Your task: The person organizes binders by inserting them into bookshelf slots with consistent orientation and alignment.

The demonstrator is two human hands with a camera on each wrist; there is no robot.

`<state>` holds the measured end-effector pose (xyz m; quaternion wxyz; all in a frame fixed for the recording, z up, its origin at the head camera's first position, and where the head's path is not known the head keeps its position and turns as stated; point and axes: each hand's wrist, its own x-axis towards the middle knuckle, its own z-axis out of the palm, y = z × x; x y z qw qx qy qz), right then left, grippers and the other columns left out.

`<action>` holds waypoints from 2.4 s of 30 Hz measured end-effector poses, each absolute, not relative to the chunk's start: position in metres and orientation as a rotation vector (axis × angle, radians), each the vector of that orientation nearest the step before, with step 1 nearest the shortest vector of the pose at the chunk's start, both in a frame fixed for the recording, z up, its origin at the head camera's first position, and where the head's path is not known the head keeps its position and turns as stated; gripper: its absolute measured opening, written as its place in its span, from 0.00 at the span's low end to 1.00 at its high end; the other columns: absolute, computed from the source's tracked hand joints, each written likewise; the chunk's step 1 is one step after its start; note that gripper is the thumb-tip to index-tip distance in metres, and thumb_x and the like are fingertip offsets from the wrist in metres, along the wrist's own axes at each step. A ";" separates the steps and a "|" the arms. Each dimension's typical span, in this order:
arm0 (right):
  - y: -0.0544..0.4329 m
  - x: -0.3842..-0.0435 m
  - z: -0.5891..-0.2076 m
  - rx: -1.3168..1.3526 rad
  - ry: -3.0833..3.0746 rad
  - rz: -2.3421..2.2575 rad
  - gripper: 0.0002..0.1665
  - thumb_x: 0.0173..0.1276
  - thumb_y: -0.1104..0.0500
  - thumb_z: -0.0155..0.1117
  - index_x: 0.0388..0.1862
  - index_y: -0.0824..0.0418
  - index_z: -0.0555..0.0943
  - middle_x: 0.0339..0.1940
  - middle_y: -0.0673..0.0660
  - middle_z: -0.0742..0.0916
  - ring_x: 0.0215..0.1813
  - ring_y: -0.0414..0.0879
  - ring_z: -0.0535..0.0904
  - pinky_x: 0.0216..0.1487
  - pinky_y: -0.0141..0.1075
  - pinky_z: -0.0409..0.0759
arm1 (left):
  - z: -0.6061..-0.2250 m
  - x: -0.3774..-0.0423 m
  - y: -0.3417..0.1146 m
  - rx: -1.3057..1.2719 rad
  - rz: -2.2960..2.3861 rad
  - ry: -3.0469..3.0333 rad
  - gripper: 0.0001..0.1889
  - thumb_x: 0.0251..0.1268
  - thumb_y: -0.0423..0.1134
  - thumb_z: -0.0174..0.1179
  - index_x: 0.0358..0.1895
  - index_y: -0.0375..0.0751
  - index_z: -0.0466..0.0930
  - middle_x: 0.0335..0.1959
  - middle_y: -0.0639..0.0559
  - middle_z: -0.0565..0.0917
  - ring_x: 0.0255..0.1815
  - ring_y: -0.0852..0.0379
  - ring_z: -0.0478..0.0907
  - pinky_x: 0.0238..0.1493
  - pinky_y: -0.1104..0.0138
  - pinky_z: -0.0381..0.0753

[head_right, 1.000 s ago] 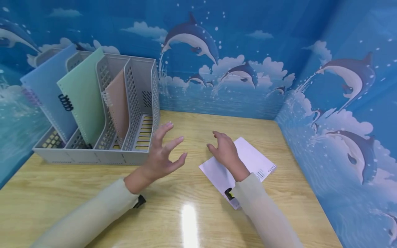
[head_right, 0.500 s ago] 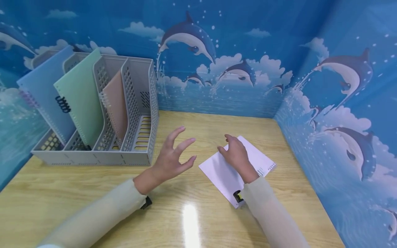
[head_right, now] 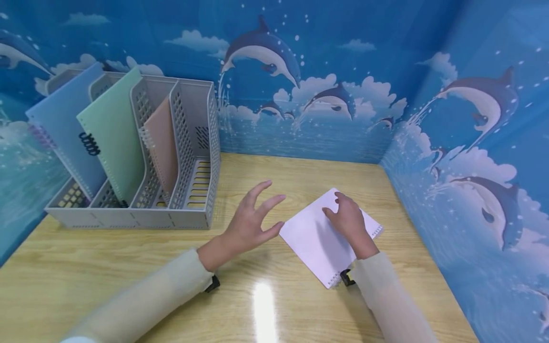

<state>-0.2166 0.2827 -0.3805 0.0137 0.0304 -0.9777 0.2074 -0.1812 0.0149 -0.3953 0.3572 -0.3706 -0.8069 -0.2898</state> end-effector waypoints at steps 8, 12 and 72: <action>0.302 -0.216 -0.385 -0.046 -3.090 0.638 0.38 0.69 0.54 0.60 0.68 0.77 0.61 0.58 0.75 0.77 0.58 0.67 0.75 0.55 0.57 0.75 | -0.396 -0.179 0.029 -0.940 -0.775 -2.225 0.35 0.57 0.48 0.68 0.67 0.53 0.63 0.70 0.40 0.61 0.69 0.46 0.62 0.53 0.46 0.76; 0.315 -0.215 -0.388 -0.090 -3.079 0.623 0.40 0.69 0.53 0.59 0.69 0.77 0.60 0.58 0.75 0.77 0.57 0.67 0.75 0.55 0.58 0.74 | -0.395 -0.174 0.034 -0.975 -0.756 -2.275 0.34 0.58 0.50 0.67 0.68 0.53 0.64 0.70 0.41 0.61 0.69 0.46 0.63 0.54 0.46 0.76; 0.391 -0.210 -0.414 -0.505 -3.187 0.620 0.47 0.68 0.43 0.60 0.61 0.87 0.63 0.58 0.84 0.70 0.59 0.77 0.67 0.57 0.62 0.71 | -0.421 -0.191 0.072 -0.563 -1.002 -3.209 0.43 0.62 0.56 0.64 0.76 0.45 0.55 0.67 0.41 0.69 0.67 0.43 0.68 0.62 0.49 0.72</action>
